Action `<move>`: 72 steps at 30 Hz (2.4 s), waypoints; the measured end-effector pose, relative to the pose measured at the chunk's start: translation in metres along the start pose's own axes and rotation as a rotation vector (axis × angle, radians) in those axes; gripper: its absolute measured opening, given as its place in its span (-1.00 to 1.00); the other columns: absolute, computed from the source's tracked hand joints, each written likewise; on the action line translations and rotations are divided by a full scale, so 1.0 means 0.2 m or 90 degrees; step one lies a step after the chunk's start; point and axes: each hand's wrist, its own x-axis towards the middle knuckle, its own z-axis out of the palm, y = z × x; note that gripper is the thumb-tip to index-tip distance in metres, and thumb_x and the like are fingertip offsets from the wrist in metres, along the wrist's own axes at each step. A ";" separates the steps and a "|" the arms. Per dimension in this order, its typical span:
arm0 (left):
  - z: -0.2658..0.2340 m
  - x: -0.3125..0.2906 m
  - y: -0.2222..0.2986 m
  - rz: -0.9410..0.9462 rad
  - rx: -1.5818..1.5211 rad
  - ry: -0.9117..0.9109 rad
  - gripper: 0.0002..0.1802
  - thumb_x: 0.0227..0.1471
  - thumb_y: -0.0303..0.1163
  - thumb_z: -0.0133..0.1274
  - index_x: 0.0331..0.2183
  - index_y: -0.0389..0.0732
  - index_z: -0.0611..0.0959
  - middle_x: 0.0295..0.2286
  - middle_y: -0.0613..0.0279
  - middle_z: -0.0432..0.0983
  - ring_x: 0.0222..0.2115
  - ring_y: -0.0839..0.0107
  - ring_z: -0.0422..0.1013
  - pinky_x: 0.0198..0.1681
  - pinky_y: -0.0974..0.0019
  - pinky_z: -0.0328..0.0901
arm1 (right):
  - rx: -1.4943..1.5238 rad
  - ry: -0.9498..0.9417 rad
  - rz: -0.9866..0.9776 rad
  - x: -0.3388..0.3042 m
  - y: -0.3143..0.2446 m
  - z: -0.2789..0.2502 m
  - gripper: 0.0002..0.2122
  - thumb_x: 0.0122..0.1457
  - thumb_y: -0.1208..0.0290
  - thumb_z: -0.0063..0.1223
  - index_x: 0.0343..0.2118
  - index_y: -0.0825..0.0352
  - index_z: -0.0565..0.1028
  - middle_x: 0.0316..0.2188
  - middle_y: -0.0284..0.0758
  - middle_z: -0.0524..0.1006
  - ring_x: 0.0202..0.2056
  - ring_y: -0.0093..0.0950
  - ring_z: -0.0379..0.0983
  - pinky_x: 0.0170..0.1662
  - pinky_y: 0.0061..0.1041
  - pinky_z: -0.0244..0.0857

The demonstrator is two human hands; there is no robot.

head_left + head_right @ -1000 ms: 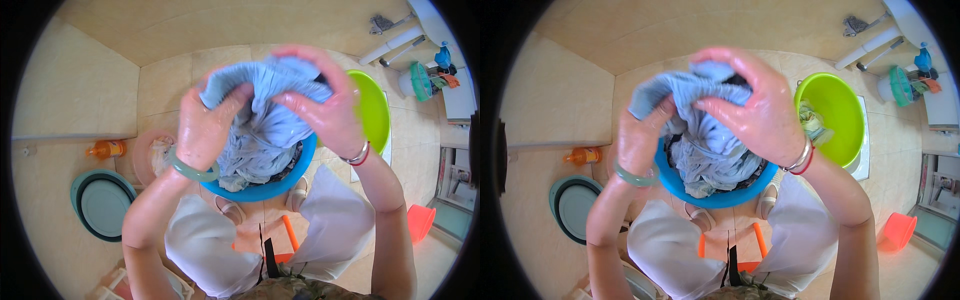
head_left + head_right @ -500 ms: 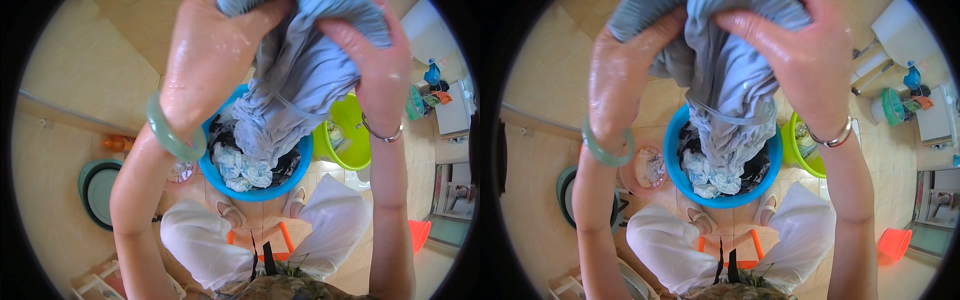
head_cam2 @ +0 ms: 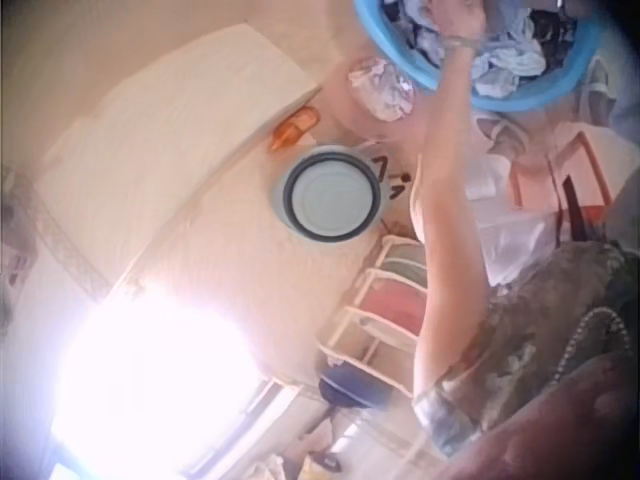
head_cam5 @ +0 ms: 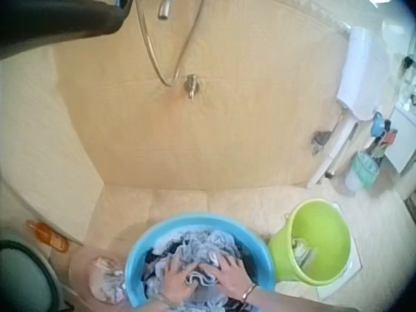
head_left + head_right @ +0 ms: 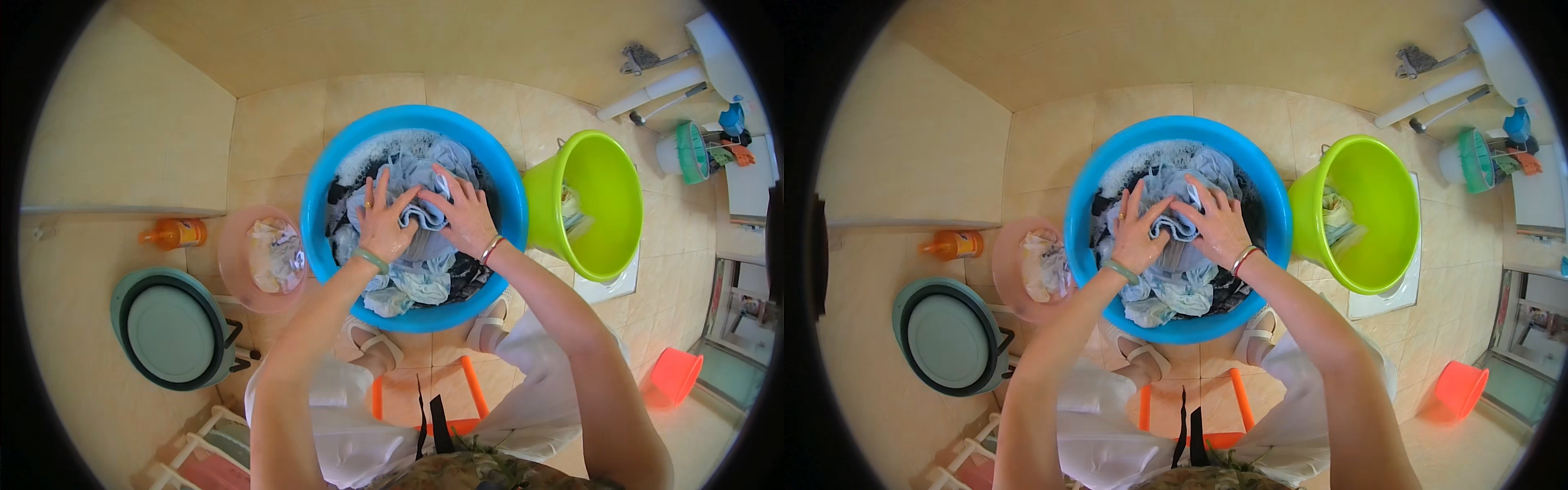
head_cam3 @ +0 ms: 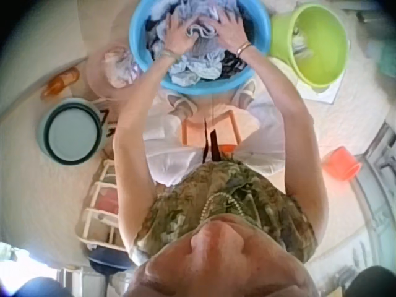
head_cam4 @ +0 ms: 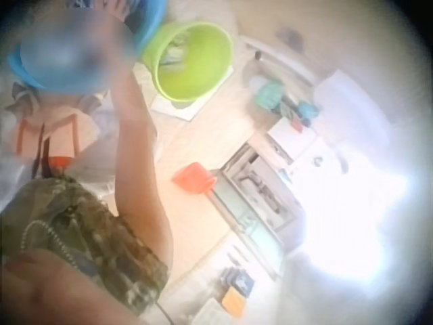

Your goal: The person is hand-washing clothes in a blue basin filled with soapy water. They repeatedly submerge, agitate, and wring out a light-colored garment and other dark items. The person occasionally lifts the clothes to inspect them before returning them to the basin.

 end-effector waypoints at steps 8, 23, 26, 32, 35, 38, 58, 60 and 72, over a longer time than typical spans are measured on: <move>0.40 0.06 -0.20 -0.059 0.209 -0.172 -0.28 -0.05 -0.21 0.16 0.17 0.19 0.30 0.30 0.22 -0.40 0.29 -0.03 -0.48 0.09 -0.57 -0.22 | -0.064 -0.079 0.095 -0.01 0.16 0.60 -0.27 -0.13 0.31 0.31 0.17 -0.16 0.24 0.31 -0.41 -0.09 0.22 -0.07 -0.08 0.02 0.03 0.05; 0.74 0.22 -0.45 0.010 0.229 -0.119 -0.50 0.03 -0.46 -0.14 0.07 -0.13 0.39 0.26 -0.06 -0.22 0.25 -0.17 -0.22 0.26 -0.01 -0.08 | -0.047 -0.059 0.121 0.07 0.34 0.97 -0.55 0.05 0.40 -0.07 0.07 0.03 0.36 0.24 -0.47 0.08 0.12 -0.08 0.09 0.00 0.05 0.13; 0.74 0.24 -0.45 -0.034 0.190 -0.153 -0.55 0.10 -0.39 -0.23 0.05 -0.15 0.41 0.22 -0.11 -0.08 0.21 -0.12 -0.08 0.22 0.01 -0.01 | -0.025 -0.080 0.113 0.09 0.36 0.98 -0.62 0.03 0.41 -0.06 -0.02 0.20 0.44 0.21 -0.39 0.14 0.05 -0.05 0.19 -0.02 -0.03 0.20; 0.61 0.39 -0.33 -0.252 0.145 -0.492 -0.55 0.19 -0.27 -0.36 0.06 -0.01 0.45 0.00 -0.03 0.39 0.02 0.04 0.32 0.10 0.05 0.18 | 0.022 -0.474 0.127 0.15 0.47 1.07 -0.75 -0.02 0.36 -0.04 -0.31 0.33 0.57 -0.02 -0.11 0.41 -0.19 -0.15 0.43 -0.12 -0.23 0.32; 0.61 0.37 -0.36 -0.204 0.173 -0.492 -0.55 0.19 -0.26 -0.34 0.07 0.07 0.45 -0.01 0.09 0.41 0.01 0.10 0.34 0.10 0.09 0.20 | 0.050 -0.391 0.142 0.07 0.49 1.08 -0.71 0.03 0.26 -0.08 -0.25 0.28 0.54 -0.09 -0.07 0.45 -0.10 -0.22 0.40 -0.07 -0.24 0.30; 0.67 0.34 -0.46 -0.228 0.154 -0.571 -0.54 0.19 -0.27 -0.32 0.12 0.14 0.38 0.15 0.26 0.20 0.13 0.23 0.21 0.18 0.17 0.13 | 0.012 -0.354 0.106 0.04 0.52 1.10 -0.71 0.05 0.28 -0.09 -0.22 0.27 0.53 -0.08 -0.08 0.44 -0.09 -0.22 0.39 -0.05 -0.23 0.29; 0.35 0.23 -0.30 0.016 0.215 -0.235 -0.70 0.09 -0.34 -0.03 -0.10 -0.04 0.54 0.12 0.14 0.22 0.10 0.11 0.20 0.06 0.04 0.18 | 0.060 -0.071 0.048 0.10 0.34 0.59 -0.66 0.05 0.58 -0.07 -0.09 0.18 0.51 0.02 -0.20 0.37 0.01 -0.16 0.29 0.03 -0.19 0.24; 0.27 0.21 -0.25 -0.003 0.118 -0.222 -0.70 0.13 -0.28 -0.06 -0.08 -0.09 0.51 0.00 0.04 0.35 0.00 0.02 0.30 -0.02 0.02 0.24 | 0.142 -0.028 0.054 0.08 0.34 0.54 -0.66 0.00 0.64 -0.03 -0.14 0.22 0.53 0.02 -0.25 0.39 -0.06 -0.09 0.35 0.00 -0.16 0.27; -0.49 0.23 0.39 -0.108 -0.473 -0.029 -0.58 -0.09 -0.41 0.07 -0.11 -0.26 0.48 -0.29 0.14 0.50 -0.29 0.35 0.42 -0.19 0.31 0.31 | 0.628 0.204 0.153 0.10 -0.11 -0.46 -0.73 -0.18 0.47 0.27 -0.33 0.34 0.57 -0.36 -0.28 0.57 -0.35 -0.47 0.52 -0.25 -0.53 0.38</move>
